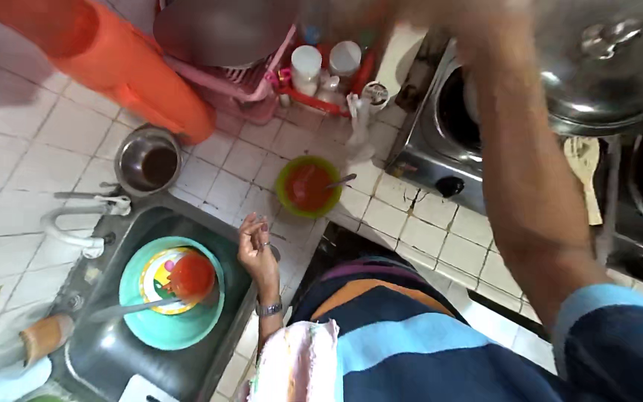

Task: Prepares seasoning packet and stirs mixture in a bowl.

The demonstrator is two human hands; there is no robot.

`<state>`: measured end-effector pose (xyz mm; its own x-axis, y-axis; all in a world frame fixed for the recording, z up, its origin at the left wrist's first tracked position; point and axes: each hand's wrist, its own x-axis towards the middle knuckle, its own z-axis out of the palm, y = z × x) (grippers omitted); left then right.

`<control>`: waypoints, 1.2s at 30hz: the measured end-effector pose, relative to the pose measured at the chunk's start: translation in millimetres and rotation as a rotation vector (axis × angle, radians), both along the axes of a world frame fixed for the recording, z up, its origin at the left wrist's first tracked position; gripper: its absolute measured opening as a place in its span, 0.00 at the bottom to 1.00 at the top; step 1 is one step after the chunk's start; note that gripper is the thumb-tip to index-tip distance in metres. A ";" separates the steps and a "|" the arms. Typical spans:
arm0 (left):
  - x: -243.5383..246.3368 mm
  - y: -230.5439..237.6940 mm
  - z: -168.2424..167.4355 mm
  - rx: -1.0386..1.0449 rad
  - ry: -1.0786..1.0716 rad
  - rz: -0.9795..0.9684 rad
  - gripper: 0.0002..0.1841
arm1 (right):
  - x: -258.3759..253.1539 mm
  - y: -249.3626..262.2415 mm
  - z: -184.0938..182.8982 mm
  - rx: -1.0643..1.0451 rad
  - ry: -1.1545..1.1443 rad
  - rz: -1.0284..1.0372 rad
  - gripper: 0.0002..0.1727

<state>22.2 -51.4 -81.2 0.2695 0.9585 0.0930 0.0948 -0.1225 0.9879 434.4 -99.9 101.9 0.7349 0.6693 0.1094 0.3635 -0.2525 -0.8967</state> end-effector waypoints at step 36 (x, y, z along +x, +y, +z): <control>-32.8 -2.8 -12.3 -0.229 -0.070 -0.016 0.14 | -205.1 -53.6 -251.3 -0.018 -0.586 0.466 0.16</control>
